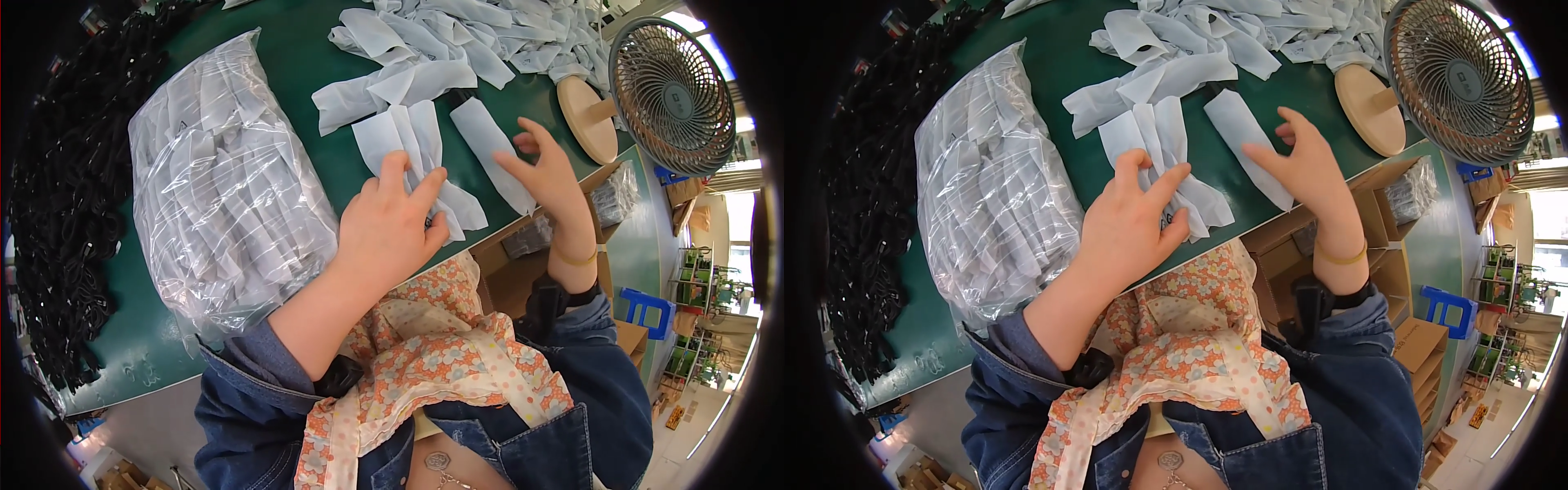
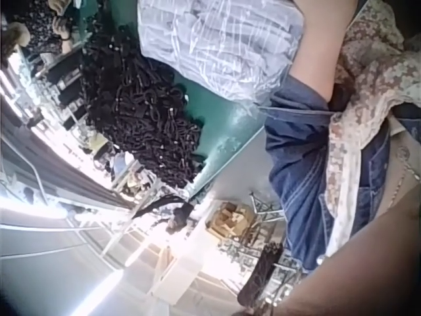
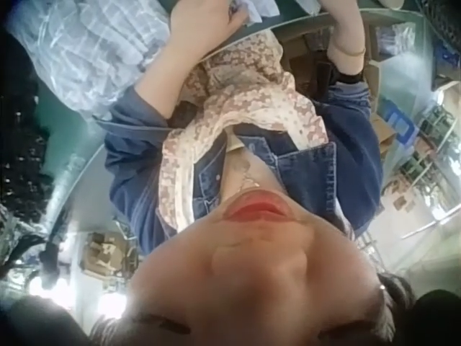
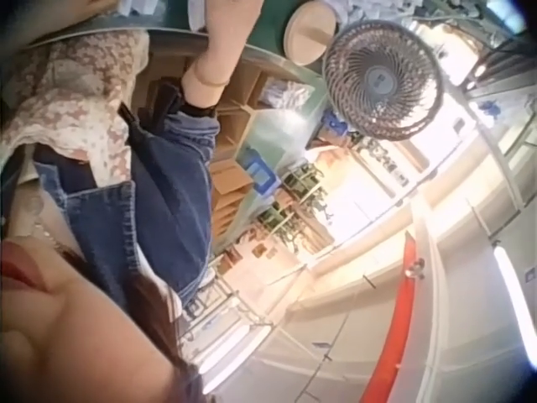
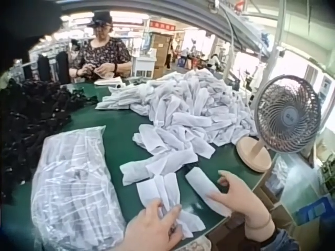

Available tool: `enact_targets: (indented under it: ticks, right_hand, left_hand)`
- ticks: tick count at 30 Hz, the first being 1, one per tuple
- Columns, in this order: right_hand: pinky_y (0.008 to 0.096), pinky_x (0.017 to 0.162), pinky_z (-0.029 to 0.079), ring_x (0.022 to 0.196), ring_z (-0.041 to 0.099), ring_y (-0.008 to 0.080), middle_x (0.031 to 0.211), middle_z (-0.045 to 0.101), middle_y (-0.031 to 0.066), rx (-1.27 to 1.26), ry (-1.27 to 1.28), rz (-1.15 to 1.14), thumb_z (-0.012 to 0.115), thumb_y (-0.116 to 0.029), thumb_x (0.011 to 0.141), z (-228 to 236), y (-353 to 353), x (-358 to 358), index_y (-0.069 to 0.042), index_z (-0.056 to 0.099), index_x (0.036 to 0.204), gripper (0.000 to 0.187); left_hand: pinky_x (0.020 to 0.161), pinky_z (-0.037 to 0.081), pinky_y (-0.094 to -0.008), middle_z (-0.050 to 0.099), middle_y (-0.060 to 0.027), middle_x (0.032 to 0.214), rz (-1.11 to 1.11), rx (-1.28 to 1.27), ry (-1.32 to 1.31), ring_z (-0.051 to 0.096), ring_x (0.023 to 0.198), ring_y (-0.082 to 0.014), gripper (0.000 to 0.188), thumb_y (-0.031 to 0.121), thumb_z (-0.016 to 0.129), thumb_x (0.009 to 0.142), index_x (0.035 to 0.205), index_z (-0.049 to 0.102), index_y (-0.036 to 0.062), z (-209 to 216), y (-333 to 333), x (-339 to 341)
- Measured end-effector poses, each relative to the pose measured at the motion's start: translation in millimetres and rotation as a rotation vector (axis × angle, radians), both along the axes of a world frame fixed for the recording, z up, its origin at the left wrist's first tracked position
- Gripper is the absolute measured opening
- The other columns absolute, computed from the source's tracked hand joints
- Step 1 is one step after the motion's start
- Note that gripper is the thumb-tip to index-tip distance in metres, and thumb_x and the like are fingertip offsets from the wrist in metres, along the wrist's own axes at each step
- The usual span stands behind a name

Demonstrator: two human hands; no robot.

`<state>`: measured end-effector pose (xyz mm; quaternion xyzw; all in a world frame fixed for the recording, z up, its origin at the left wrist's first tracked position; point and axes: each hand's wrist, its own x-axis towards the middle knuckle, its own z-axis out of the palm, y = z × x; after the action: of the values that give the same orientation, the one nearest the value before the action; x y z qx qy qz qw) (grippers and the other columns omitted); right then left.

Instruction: The person opens a plastic bag, gathers several white wrapped items from a pile, and places them into the bag. After filling the bag, the person seals it and places it into a cardboard box.

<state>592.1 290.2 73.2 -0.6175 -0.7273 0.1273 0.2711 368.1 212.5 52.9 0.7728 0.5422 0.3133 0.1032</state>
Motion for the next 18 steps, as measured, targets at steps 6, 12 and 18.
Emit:
enact_targets:
  ticks: [6, 12, 18]
  right_hand:
    - [0.0276, 0.069, 0.047, 0.074, 0.058, 0.0188, 0.081, 0.06, 0.0079, -0.189, -0.267, 0.059, 0.07, -0.022, 0.075, -6, 56, -21, 0.003, 0.056, 0.107, 0.043]
    - [0.0325, 0.07, 0.048, 0.072, 0.057, 0.0212, 0.083, 0.059, 0.0106, -0.294, 1.08, 0.294, 0.067, -0.013, 0.078, -6, 47, -5, 0.0, 0.055, 0.106, 0.033]
    - [0.0341, 0.072, 0.047, 0.077, 0.057, 0.0219, 0.086, 0.058, 0.0122, 0.102, 1.194, 0.449, 0.061, -0.006, 0.081, 30, 24, -1, -0.001, 0.052, 0.112, 0.033]
  left_hand:
    - [0.06, 0.051, -0.0347, 0.046, -0.0123, 0.106, 0.014, 0.112, -0.037, 0.056, 0.065, -0.0253, 0.04, 0.023, 0.066, 0.07, 0.109, 0.062, 0.0147, -7, 2, 2]
    - [0.065, 0.052, -0.035, 0.045, -0.0147, 0.11, 0.007, 0.004, -0.028, 0.059, 0.073, -0.0276, 0.042, 0.021, 0.067, 0.072, 0.113, 0.061, 0.0162, 1, 0, 1]
    - [0.067, 0.052, -0.0348, 0.044, -0.0162, 0.113, -0.007, -0.041, -0.018, 0.06, 0.077, -0.0286, 0.043, 0.02, 0.067, 0.073, 0.115, 0.06, 0.0169, 4, 2, 8]
